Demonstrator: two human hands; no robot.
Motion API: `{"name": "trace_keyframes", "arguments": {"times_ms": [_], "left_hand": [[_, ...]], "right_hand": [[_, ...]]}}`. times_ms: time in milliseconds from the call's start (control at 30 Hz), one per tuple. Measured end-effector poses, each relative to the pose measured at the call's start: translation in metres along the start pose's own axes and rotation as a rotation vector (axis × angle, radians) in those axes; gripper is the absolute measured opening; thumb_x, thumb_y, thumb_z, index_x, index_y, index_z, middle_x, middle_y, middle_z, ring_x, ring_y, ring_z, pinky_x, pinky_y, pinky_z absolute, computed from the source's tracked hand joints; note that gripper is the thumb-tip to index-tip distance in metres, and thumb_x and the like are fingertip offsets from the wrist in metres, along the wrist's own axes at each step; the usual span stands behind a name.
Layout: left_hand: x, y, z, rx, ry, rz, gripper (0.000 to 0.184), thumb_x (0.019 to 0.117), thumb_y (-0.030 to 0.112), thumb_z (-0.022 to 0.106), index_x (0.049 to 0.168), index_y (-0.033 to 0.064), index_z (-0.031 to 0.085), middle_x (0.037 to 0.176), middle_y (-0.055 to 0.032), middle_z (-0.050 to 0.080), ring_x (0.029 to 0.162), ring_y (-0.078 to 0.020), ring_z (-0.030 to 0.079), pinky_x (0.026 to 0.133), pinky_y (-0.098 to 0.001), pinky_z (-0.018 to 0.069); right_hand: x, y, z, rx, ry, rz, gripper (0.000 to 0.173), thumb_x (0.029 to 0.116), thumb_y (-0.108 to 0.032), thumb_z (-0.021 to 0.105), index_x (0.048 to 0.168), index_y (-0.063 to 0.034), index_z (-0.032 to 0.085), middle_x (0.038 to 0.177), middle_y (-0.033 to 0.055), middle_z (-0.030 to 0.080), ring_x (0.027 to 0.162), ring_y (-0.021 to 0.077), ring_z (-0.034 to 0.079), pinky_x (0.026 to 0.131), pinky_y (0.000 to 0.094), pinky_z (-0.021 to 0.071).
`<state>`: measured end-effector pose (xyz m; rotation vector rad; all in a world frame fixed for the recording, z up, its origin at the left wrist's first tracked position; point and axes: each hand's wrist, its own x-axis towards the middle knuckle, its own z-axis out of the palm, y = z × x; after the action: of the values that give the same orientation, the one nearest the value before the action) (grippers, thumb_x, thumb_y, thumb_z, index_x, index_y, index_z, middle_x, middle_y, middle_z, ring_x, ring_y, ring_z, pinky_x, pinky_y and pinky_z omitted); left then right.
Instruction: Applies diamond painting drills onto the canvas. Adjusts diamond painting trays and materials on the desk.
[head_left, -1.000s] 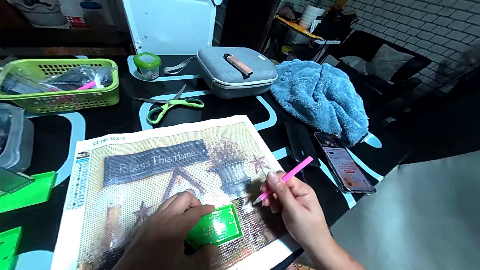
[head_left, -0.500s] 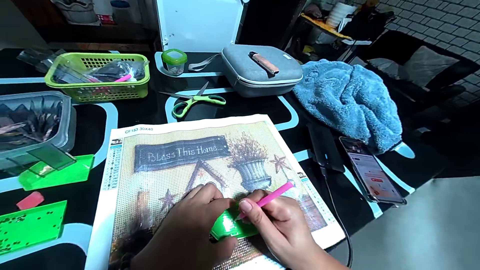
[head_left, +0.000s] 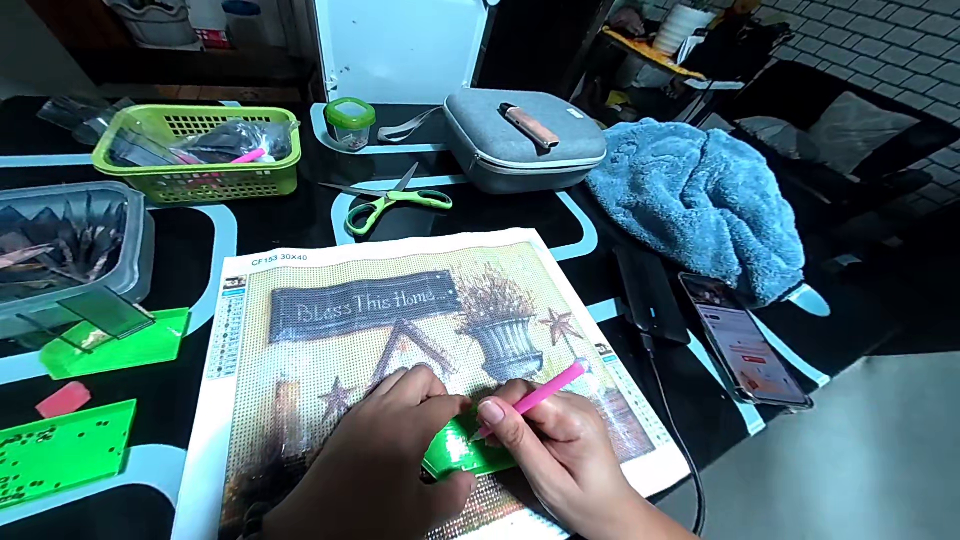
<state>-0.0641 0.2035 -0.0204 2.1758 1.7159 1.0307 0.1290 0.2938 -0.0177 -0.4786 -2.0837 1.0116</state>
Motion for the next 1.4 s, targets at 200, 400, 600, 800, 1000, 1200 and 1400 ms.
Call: {"name": "trace_keyframes", "arguments": {"times_ms": [200, 400, 600, 800, 1000, 1200, 1400], "left_hand": [[0.0, 0.0, 0.0, -0.007, -0.01, -0.009, 0.044, 0.0763, 0.048, 0.072, 0.111, 0.02, 0.077, 0.094, 0.0024, 0.067, 0.084, -0.0089, 0.064, 0.069, -0.0225, 0.0545], [-0.001, -0.001, -0.002, -0.029, -0.036, -0.022, 0.048, 0.0789, 0.051, 0.071, 0.116, 0.0207, 0.077, 0.097, 0.0022, 0.067, 0.087, -0.0089, 0.064, 0.071, -0.0225, 0.0543], [-0.001, -0.002, -0.001, -0.027, -0.028, -0.014, 0.048, 0.0794, 0.052, 0.07, 0.116, 0.0212, 0.076, 0.096, 0.0028, 0.066, 0.086, -0.0076, 0.063, 0.07, -0.0214, 0.0537], [-0.001, -0.001, -0.003, -0.038, -0.037, -0.016, 0.047, 0.0803, 0.051, 0.07, 0.116, 0.0202, 0.076, 0.096, 0.0013, 0.067, 0.086, -0.0096, 0.064, 0.071, -0.0232, 0.0546], [-0.002, -0.002, -0.002, -0.035, -0.024, -0.003, 0.046, 0.0809, 0.05, 0.07, 0.115, 0.0202, 0.076, 0.096, 0.0017, 0.067, 0.086, -0.0093, 0.064, 0.071, -0.0227, 0.0547], [-0.002, -0.002, 0.0, -0.031, -0.007, 0.002, 0.046, 0.0804, 0.051, 0.07, 0.115, 0.0214, 0.076, 0.095, 0.0028, 0.066, 0.087, -0.0078, 0.063, 0.071, -0.0213, 0.0535], [-0.001, -0.001, -0.001, -0.028, -0.012, -0.009, 0.046, 0.0791, 0.049, 0.07, 0.114, 0.0201, 0.077, 0.094, 0.0024, 0.066, 0.084, -0.0082, 0.064, 0.069, -0.022, 0.0541]], "right_hand": [[0.001, -0.002, -0.005, 0.145, 0.055, 0.069, 0.031, 0.1089, -0.021, 0.052, 0.089, -0.0024, 0.066, 0.077, 0.0002, 0.067, 0.071, 0.0008, 0.065, 0.065, 0.0166, 0.0559], [-0.012, 0.002, -0.02, -0.005, 0.018, -0.019, 0.031, 0.109, -0.024, 0.052, 0.094, -0.0016, 0.067, 0.081, 0.004, 0.068, 0.074, 0.002, 0.064, 0.068, 0.0167, 0.054], [-0.012, 0.005, -0.022, -0.044, 0.023, -0.038, 0.032, 0.1092, -0.026, 0.052, 0.093, -0.0021, 0.067, 0.08, 0.0035, 0.068, 0.074, 0.0014, 0.065, 0.069, 0.0165, 0.0541], [-0.012, 0.006, -0.022, 0.035, 0.036, 0.007, 0.03, 0.1091, -0.023, 0.052, 0.093, -0.0016, 0.067, 0.079, 0.0017, 0.068, 0.073, -0.0002, 0.064, 0.067, 0.0154, 0.054], [-0.012, 0.003, -0.021, 0.067, 0.077, 0.013, 0.03, 0.1094, -0.024, 0.051, 0.093, -0.0031, 0.067, 0.079, -0.0012, 0.068, 0.071, -0.0028, 0.063, 0.066, 0.0127, 0.0532], [-0.01, -0.002, -0.007, 0.036, 0.007, -0.017, 0.031, 0.1083, -0.025, 0.054, 0.094, -0.0014, 0.067, 0.079, 0.0046, 0.069, 0.074, 0.0033, 0.066, 0.069, 0.019, 0.0551], [-0.008, -0.001, -0.003, -0.002, -0.011, -0.035, 0.032, 0.1082, -0.027, 0.054, 0.093, -0.0021, 0.067, 0.078, 0.0048, 0.068, 0.073, 0.0044, 0.066, 0.068, 0.02, 0.0552]]}}
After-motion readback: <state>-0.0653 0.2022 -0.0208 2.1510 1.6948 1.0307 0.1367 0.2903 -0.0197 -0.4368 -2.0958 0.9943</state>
